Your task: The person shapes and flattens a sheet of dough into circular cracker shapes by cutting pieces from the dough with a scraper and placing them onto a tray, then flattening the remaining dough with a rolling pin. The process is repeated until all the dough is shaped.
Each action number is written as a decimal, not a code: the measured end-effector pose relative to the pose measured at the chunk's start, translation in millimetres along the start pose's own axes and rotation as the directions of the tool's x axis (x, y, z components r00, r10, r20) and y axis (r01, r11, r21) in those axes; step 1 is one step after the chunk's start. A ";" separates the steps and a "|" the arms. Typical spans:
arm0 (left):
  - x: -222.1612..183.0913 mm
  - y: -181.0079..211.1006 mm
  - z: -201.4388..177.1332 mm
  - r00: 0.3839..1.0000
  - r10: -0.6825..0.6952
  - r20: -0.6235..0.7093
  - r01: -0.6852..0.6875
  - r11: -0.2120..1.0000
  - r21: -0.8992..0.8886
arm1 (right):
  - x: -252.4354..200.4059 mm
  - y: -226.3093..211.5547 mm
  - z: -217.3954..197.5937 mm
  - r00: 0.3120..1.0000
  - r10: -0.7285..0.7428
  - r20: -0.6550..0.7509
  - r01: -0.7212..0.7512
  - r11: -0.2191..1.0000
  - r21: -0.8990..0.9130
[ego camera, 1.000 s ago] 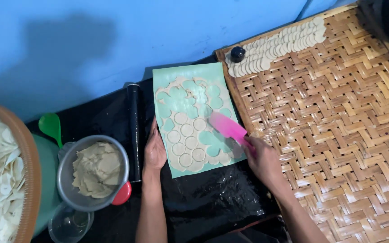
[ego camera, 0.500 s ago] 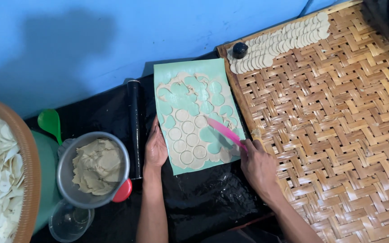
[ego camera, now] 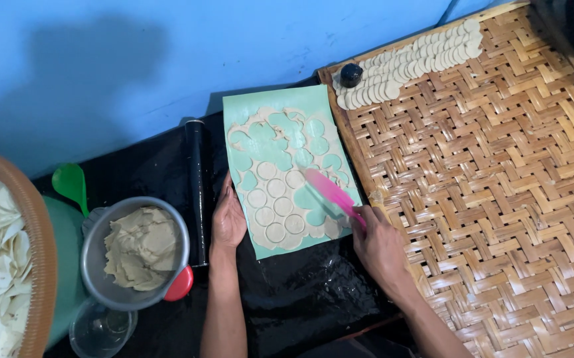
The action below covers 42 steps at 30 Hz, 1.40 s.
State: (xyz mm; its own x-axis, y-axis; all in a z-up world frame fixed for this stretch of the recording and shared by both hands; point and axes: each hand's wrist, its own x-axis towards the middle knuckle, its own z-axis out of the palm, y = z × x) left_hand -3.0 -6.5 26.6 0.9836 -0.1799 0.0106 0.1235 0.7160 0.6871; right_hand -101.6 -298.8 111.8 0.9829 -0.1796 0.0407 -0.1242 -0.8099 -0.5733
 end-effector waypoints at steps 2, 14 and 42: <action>0.0 -0.5 -0.8 1.000 -0.005 0.000 0.005 1.000 -0.007 | -0.3 1.0 1.9 1.000 0.007 0.019 -0.007 1.000 -0.001; 0.0 -0.9 0.7 1.000 0.010 0.024 -0.009 0.999 -0.038 | 19.1 9.2 15.6 1.000 0.006 -0.007 -0.006 0.996 -0.086; 1.9 -1.5 -3.4 1.000 -0.013 -0.017 0.013 1.000 -0.024 | 18.5 21.3 16.5 0.999 -0.031 0.043 0.029 0.999 0.043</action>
State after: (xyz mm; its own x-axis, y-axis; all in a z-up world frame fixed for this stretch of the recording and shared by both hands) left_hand -0.8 -5.7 23.1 0.9840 -0.1779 -0.0108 0.1393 0.7299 0.6692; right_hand -83.9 -310.2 86.8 0.9913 -0.1298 0.0231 -0.0894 -0.7903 -0.6061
